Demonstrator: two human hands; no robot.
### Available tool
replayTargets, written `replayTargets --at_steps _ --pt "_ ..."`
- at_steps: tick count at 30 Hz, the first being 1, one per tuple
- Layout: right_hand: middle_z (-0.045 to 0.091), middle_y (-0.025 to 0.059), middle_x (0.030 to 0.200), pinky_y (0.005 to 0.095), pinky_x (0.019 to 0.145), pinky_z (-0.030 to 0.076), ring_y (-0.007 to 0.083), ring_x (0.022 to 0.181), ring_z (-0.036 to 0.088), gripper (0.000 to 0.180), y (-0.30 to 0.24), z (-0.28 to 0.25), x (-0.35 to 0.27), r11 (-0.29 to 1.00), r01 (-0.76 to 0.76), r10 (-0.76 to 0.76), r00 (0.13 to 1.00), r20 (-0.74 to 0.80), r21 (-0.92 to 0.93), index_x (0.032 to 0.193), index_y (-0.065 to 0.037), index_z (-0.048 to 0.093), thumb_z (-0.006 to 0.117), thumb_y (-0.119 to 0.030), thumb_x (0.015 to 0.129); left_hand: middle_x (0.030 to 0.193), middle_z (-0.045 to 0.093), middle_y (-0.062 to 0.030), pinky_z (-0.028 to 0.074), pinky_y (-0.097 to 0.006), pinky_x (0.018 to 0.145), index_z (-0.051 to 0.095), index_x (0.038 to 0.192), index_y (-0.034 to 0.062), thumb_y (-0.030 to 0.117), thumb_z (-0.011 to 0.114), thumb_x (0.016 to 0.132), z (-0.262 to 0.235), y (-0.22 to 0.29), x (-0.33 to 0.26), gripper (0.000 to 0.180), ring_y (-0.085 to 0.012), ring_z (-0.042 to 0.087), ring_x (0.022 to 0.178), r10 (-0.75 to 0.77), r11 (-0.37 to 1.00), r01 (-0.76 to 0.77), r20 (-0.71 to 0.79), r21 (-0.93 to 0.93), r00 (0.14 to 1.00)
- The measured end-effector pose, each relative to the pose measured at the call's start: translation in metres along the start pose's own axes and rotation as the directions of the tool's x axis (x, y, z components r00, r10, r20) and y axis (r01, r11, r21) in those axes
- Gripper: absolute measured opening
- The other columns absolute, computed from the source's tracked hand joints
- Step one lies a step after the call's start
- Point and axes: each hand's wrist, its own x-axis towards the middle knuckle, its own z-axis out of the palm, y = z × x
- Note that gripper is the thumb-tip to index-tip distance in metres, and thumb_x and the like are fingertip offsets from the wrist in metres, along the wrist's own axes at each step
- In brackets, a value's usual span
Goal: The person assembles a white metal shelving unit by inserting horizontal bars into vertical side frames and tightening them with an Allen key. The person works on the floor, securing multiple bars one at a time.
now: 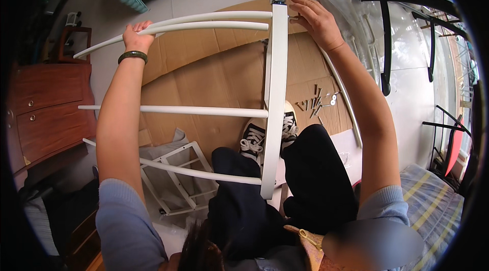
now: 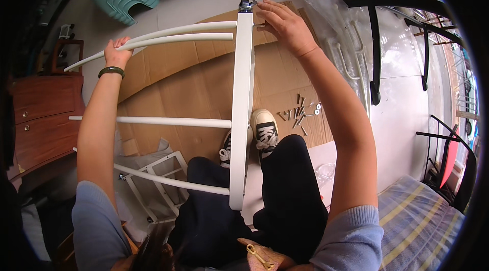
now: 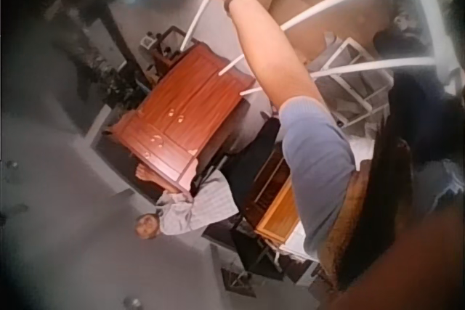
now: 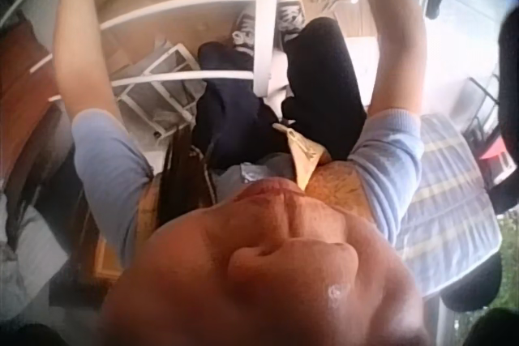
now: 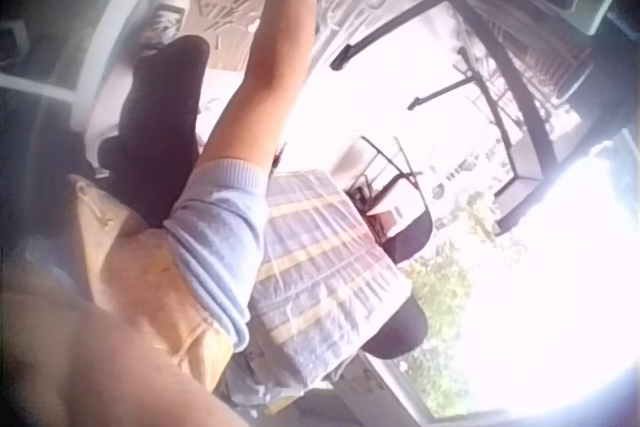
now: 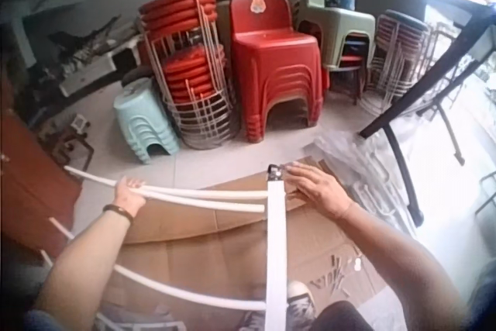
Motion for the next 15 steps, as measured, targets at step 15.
replayTargets --at_steps 15 --pt "0.06 0.0038 0.065 0.0234 0.05 0.045 0.01 0.054 0.052 0.026 -0.028 0.003 -0.016 0.516 -0.706 0.618 0.699 0.36 0.486 0.082 -0.001 0.063 0.06 -0.027 0.082 0.047 0.018 0.0012 0.025 -0.028 0.044 0.023 0.055 0.0115 0.033 0.026 0.093 0.001 -0.003 0.005 0.044 -0.0147 0.019 0.044 0.037 0.999 -0.037 -0.014 0.009 0.999"
